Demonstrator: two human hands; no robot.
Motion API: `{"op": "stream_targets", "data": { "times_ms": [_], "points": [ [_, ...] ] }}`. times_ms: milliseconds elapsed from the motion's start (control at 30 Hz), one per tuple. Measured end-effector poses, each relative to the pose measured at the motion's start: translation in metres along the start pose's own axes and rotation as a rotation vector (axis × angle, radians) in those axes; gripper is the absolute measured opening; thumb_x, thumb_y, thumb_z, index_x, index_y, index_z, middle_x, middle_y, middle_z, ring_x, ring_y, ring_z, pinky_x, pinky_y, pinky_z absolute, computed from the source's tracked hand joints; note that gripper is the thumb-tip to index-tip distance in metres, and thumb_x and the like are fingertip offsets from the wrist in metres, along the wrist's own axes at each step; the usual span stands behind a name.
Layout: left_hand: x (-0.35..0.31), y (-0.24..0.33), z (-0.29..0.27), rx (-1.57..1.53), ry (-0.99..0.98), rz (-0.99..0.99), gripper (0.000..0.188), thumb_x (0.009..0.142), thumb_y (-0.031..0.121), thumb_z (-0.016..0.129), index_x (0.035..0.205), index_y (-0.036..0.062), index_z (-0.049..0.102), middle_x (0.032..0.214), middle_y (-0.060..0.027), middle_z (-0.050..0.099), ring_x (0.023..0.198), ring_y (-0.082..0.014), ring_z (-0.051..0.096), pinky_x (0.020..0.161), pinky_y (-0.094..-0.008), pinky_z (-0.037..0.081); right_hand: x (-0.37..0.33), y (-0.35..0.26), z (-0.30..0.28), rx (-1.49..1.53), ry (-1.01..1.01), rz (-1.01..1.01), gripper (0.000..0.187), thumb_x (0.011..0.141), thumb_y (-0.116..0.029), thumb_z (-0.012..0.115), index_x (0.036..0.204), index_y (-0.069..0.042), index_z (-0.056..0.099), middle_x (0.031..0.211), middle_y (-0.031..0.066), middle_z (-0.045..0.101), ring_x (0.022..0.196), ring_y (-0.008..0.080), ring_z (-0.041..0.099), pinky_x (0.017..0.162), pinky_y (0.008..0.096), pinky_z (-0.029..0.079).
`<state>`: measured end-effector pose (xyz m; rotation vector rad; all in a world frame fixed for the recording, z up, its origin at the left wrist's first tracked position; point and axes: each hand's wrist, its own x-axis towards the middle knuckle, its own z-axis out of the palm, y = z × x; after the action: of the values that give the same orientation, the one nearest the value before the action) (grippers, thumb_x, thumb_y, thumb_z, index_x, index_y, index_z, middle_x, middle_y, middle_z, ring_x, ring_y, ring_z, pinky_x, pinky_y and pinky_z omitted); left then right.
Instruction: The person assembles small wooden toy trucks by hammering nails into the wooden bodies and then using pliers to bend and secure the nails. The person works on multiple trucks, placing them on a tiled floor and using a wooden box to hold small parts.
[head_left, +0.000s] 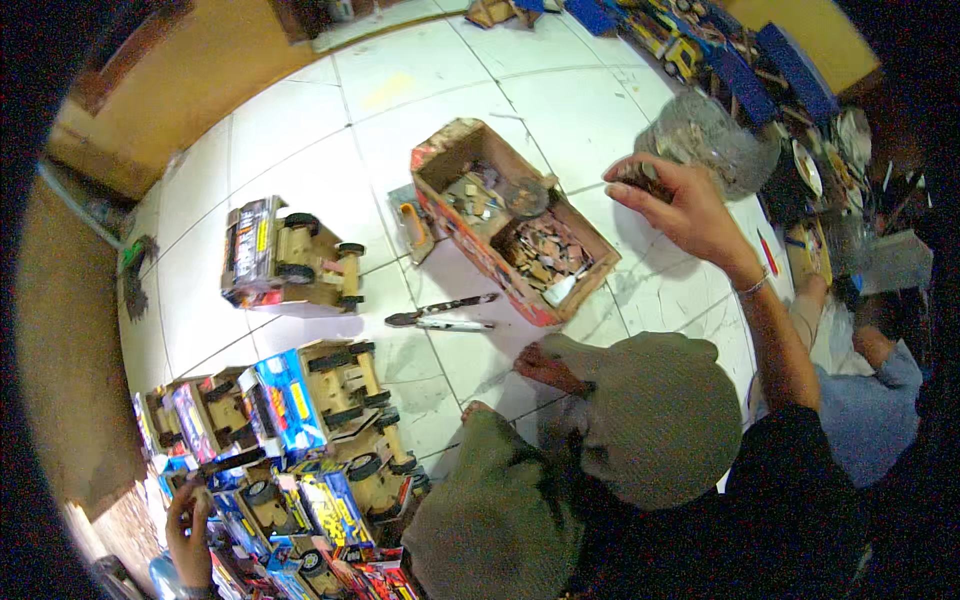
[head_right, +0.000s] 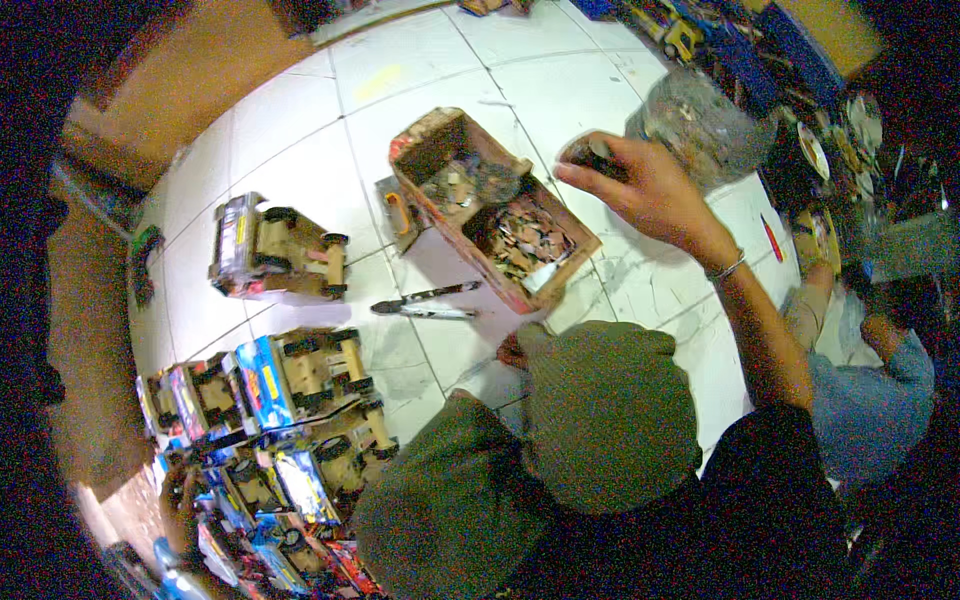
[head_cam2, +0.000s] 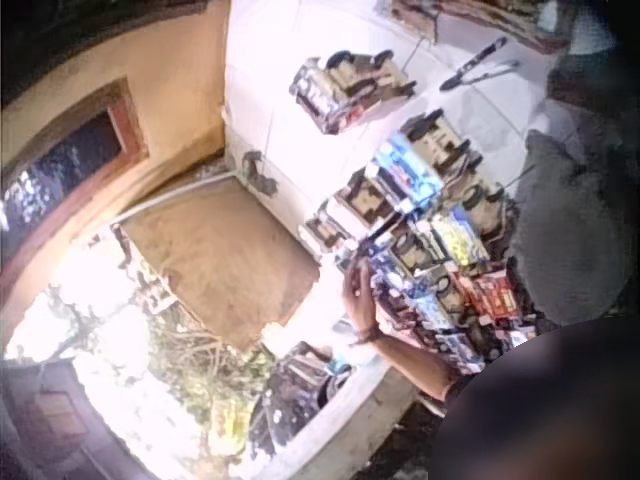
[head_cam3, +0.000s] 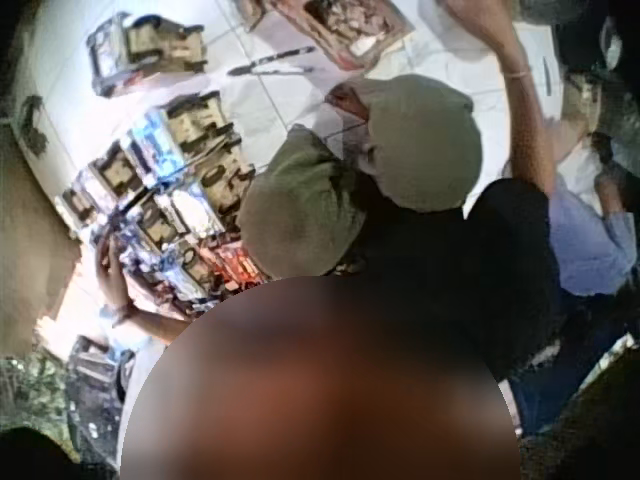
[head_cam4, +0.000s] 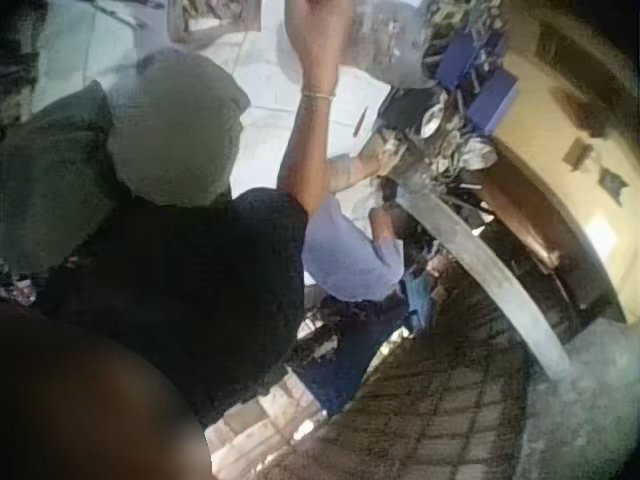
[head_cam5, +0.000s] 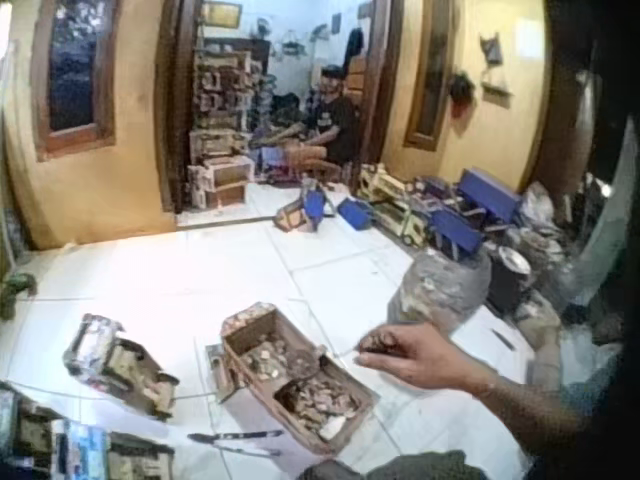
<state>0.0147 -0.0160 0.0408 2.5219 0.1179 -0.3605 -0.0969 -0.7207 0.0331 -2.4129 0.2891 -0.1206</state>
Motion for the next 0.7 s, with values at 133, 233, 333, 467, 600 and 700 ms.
{"op": "stream_targets", "data": {
  "times_ms": [133, 233, 333, 467, 600, 700],
  "points": [
    [-0.008, 0.091, 0.02, 0.02, -0.04, 0.059, 0.035, 0.097, 0.019, 0.065, 0.128, 0.004, 0.06, 0.117, -0.0066, 0.066, 0.094, -0.013, 0.064, 0.07, -0.0229, 0.052, -0.04, 0.115, 0.033, -0.216, 0.096, 0.395, 0.04, 0.095, -0.04, 0.064, 0.107, -0.002, 0.063, 0.076, 0.0146, 0.07, 0.066, 0.0272, 0.069, 0.064, 0.0392, 0.051],
    [-0.012, 0.192, 0.064, -0.028, -0.288, 0.141, 0.03, 0.096, 0.013, 0.064, 0.124, 0.0025, 0.06, 0.115, -0.0077, 0.066, 0.101, -0.0157, 0.062, 0.081, -0.0282, 0.051, -0.064, 0.192, 0.078, -0.121, 0.052, 0.545, 0.043, 0.096, -0.041, 0.061, 0.112, -0.002, 0.059, 0.069, 0.0131, 0.069, 0.063, 0.0299, 0.069, 0.064, 0.0424, 0.052],
    [-0.003, 0.286, 0.132, 0.06, -0.487, 0.413, 0.03, 0.09, 0.013, 0.07, 0.117, 0.0021, 0.067, 0.104, -0.0109, 0.07, 0.094, -0.0192, 0.066, 0.082, -0.0303, 0.051, -0.078, 0.239, 0.119, -0.157, -0.155, 0.614, 0.041, 0.096, -0.042, 0.059, 0.11, -0.003, 0.058, 0.072, 0.0157, 0.069, 0.068, 0.0346, 0.07, 0.067, 0.0471, 0.053],
    [0.021, 0.36, 0.257, 0.046, -0.767, 0.671, 0.028, 0.093, 0.019, 0.066, 0.116, 0.0021, 0.067, 0.108, -0.0158, 0.07, 0.099, -0.0253, 0.069, 0.09, -0.0346, 0.052, -0.082, 0.258, 0.16, -0.292, -0.218, 0.537, 0.044, 0.096, -0.041, 0.057, 0.119, -0.004, 0.054, 0.087, 0.0222, 0.07, 0.079, 0.0414, 0.068, 0.07, 0.0534, 0.053],
    [0.041, 0.39, 0.402, 0.215, -0.837, 0.943, 0.025, 0.095, 0.019, 0.059, 0.114, 0.0061, 0.068, 0.105, -0.0201, 0.07, 0.098, -0.0337, 0.068, 0.085, -0.0433, 0.054, -0.081, 0.26, 0.176, -0.114, -0.227, 0.522, 0.043, 0.094, -0.03, 0.061, 0.125, -0.001, 0.05, 0.081, 0.0248, 0.067, 0.076, 0.0437, 0.065, 0.068, 0.0507, 0.051],
    [0.049, 0.395, 0.483, 0.319, -0.769, 1.118, 0.029, 0.092, 0.017, 0.055, 0.117, 0.0096, 0.067, 0.111, -0.0171, 0.067, 0.097, -0.0331, 0.068, 0.082, -0.0448, 0.056, -0.084, 0.263, 0.18, -0.103, -0.25, 0.517, 0.043, 0.095, -0.033, 0.058, 0.126, -0.004, 0.049, 0.082, 0.0235, 0.068, 0.073, 0.043, 0.066, 0.067, 0.0523, 0.053]
  ]
}}
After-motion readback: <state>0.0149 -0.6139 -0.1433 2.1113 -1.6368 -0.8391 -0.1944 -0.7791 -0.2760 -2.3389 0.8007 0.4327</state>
